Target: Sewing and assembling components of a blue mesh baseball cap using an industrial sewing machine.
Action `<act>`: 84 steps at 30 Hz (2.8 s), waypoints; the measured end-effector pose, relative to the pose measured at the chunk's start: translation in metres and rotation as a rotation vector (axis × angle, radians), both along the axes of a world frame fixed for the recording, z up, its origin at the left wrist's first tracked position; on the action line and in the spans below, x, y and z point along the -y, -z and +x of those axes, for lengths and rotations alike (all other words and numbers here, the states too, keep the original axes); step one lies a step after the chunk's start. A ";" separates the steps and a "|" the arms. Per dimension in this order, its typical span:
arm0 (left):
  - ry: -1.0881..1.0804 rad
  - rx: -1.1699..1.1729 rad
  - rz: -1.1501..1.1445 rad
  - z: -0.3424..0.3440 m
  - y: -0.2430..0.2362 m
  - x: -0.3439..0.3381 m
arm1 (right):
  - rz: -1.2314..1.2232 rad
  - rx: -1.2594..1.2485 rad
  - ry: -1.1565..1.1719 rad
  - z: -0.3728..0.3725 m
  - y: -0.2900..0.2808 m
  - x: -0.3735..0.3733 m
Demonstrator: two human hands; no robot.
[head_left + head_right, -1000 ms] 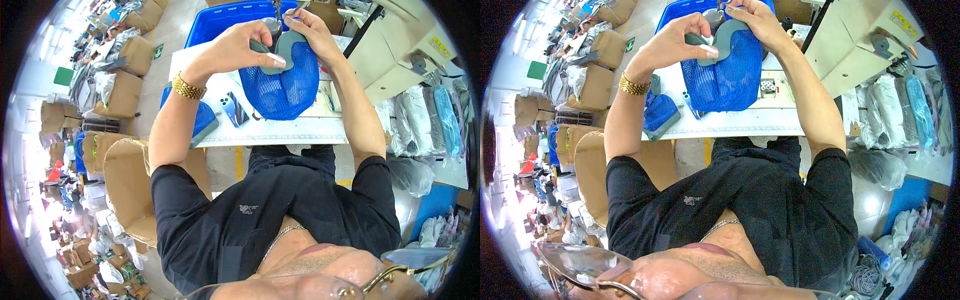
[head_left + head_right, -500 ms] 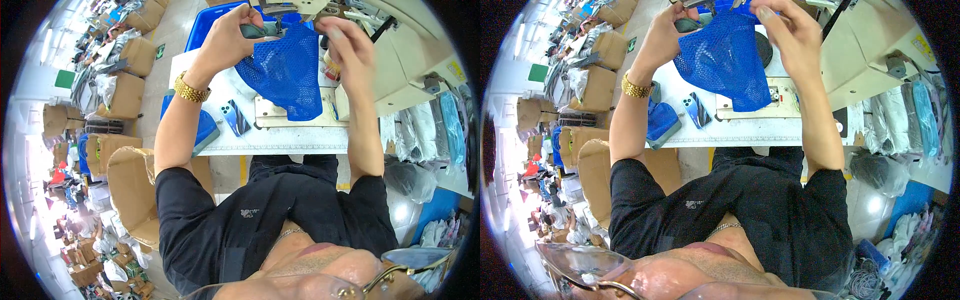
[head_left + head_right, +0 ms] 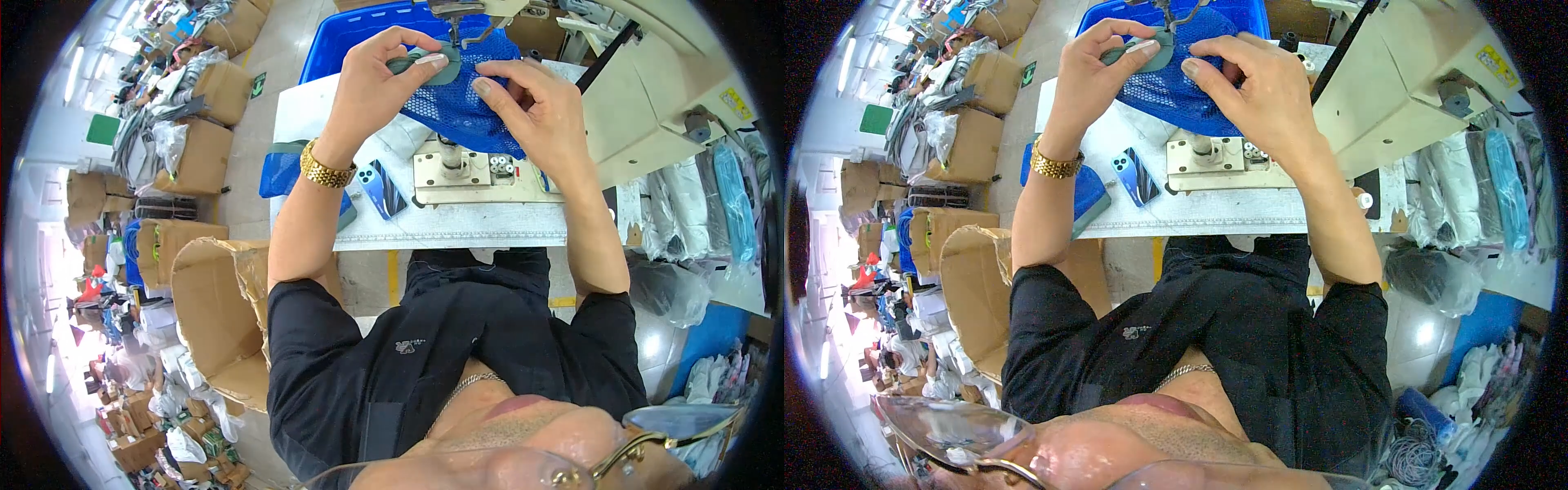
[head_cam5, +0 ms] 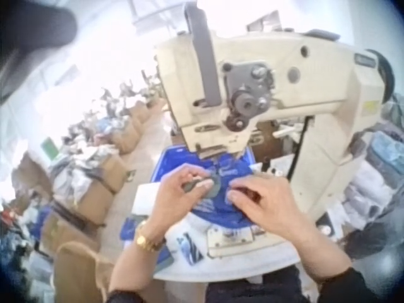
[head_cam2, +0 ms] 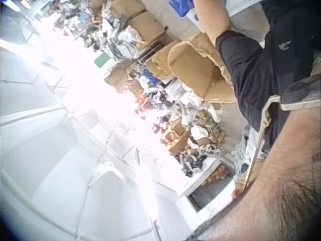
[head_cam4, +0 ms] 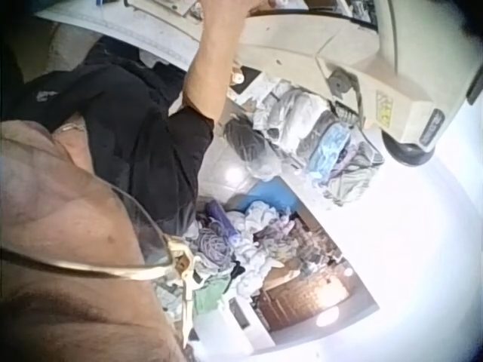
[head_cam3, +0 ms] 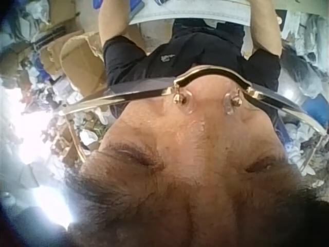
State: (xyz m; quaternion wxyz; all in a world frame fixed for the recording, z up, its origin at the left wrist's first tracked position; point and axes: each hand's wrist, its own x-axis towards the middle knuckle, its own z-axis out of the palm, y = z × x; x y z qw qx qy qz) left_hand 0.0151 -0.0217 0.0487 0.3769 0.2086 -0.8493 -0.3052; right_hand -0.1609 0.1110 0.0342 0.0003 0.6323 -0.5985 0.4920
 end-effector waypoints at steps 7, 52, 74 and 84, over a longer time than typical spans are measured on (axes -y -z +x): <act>-0.006 -0.079 0.090 -0.004 0.006 0.005 | -0.096 0.036 -0.033 -0.008 0.004 0.018; -0.189 -0.178 0.008 -0.019 0.008 -0.012 | -0.094 0.307 -0.080 -0.015 0.018 0.037; 0.217 -0.080 0.025 -0.010 0.016 0.046 | -0.032 0.284 -0.263 -0.037 0.021 0.063; 0.007 -0.194 -0.041 -0.021 0.025 0.018 | 0.032 0.368 -0.294 -0.054 0.031 0.079</act>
